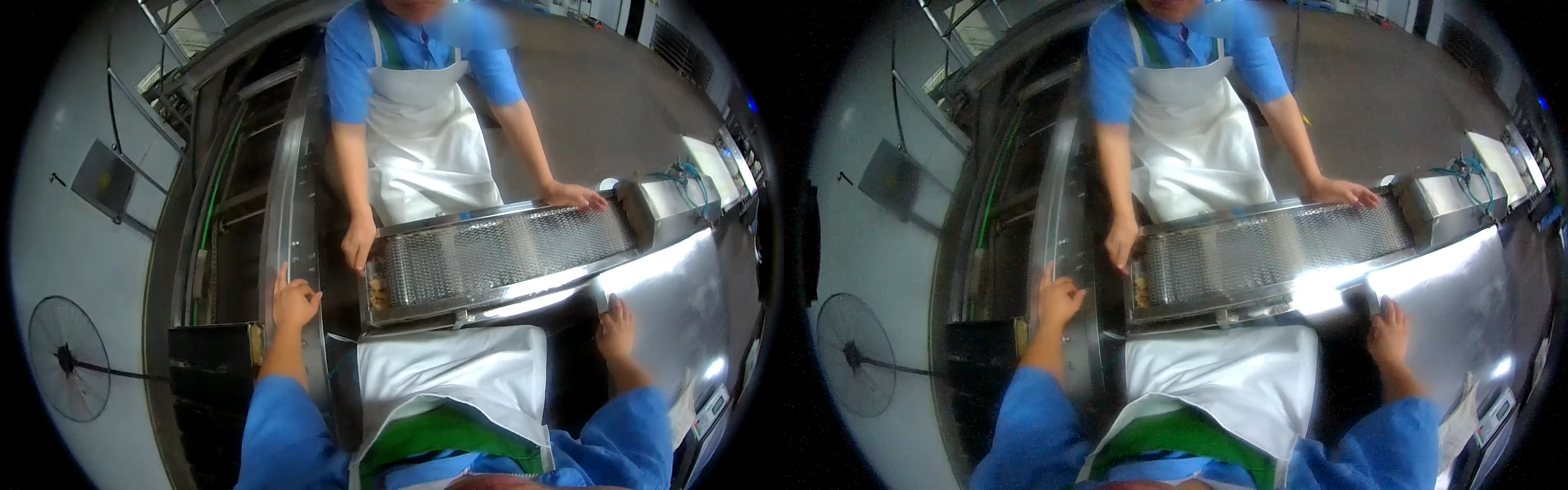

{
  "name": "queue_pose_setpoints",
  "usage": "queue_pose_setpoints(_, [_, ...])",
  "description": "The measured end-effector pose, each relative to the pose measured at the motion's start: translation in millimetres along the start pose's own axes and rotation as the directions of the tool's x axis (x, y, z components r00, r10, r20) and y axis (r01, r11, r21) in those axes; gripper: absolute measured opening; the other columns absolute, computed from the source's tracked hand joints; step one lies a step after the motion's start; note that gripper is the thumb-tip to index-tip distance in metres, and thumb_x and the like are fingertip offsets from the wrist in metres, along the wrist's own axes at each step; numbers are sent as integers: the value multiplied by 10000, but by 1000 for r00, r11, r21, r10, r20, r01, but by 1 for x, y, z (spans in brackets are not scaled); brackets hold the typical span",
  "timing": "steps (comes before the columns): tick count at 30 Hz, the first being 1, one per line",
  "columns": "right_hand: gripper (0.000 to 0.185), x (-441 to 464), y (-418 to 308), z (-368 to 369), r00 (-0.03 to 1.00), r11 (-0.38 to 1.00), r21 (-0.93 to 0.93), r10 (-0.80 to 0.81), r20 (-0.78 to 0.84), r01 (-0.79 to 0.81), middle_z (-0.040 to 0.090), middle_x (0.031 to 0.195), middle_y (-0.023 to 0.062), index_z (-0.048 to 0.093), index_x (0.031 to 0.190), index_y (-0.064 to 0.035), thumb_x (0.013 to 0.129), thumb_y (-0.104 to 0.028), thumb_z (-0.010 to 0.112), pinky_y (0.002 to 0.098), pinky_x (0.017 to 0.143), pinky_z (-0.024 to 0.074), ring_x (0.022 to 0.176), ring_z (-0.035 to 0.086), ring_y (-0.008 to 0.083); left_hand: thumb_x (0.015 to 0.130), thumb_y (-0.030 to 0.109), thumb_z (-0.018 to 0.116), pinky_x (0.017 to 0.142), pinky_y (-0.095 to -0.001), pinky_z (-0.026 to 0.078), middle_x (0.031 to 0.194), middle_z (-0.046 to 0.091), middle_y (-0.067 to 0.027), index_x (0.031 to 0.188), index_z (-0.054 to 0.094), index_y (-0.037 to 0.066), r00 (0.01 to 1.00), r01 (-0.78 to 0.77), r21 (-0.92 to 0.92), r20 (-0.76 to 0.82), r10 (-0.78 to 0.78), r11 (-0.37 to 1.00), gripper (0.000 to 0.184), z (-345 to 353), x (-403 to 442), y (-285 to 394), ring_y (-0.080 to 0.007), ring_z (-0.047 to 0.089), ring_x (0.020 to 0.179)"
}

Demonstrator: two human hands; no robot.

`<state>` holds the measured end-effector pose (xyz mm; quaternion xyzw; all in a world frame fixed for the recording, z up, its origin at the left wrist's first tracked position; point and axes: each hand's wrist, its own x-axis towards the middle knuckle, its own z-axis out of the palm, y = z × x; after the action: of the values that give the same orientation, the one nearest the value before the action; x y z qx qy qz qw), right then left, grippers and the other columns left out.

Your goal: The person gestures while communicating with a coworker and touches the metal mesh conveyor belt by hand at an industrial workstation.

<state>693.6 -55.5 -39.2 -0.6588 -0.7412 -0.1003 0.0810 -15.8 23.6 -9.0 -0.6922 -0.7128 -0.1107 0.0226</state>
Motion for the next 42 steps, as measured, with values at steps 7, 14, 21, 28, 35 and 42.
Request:
queue_pose_setpoints(7, [262, 2, 2, 0, 1000, 1000, -13, -11, 26, 12, 494, 1370, 181, 681, 1008, -65, 747, -65, 663, 520, 1059, 391, 1301, 439, 403, 729, 233, 799, 1169, -506, 277, 1302, 613, -107, 725, 745, 107, 991, -39, -97, -133, 26, 995, 137, 3, -11, -1, -355, 378, 1399])
queue_pose_setpoints(14, [285, -4, 7, 10, 999, 1000, -14, -11, 51, 12, 456, 1419, 189, 672, 1031, -73, 746, -92, 686, 536, 1082, 365, 1340, 399, 416, 739, 223, 791, 1175, -524, 264, 1407, 522, -151, 912, 726, 82, 987, -69, 15, -144, 70, 998, 233, -32, -23, 5, -353, 357, 1414])
queue_pose_setpoints(21, [295, -3, 7, 13, 1000, 1000, 13, -9, 1, 9, 482, 1385, 214, 638, 1019, -50, 726, -48, 665, 549, 1065, 372, 1320, 405, 444, 745, 264, 792, 1207, -483, 239, 1436, 504, -131, 1014, 730, 106, 986, -118, 21, 122, 115, 993, 319, -63, -32, -12, -327, 324, 1443])
queue_pose_setpoints(28, [254, -6, 11, 16, 1000, 1000, 19, 16, 4, -16, 458, 1433, 183, 642, 989, -76, 736, -74, 667, 548, 1081, 359, 1351, 397, 418, 742, 290, 792, 1216, -473, 226, 1429, 518, -113, 1009, 741, 124, 977, -172, 33, 133, 167, 984, 318, -62, -31, -13, -311, 328, 1445])
queue_pose_setpoints(35, [258, -3, 9, 6, 997, 999, -21, 27, 69, -25, 446, 1451, 192, 651, 1004, -84, 747, -69, 669, 541, 1069, 370, 1338, 406, 419, 758, 350, 771, 1210, -504, 193, 1395, 554, -81, 1006, 757, 152, 940, -223, 118, 291, 181, 968, 318, -63, -27, -14, -292, 391, 1396])
queue_pose_setpoints(42, [306, -5, 12, 15, 1000, 1000, 2, -5, 12, 5, 433, 1474, 189, 666, 1029, -84, 726, -73, 698, 540, 1067, 360, 1354, 390, 414, 757, 335, 771, 1209, -511, 184, 1425, 529, -82, 1053, 753, 167, 945, -259, 82, 228, 234, 962, 340, -68, -30, -11, -290, 374, 1407])
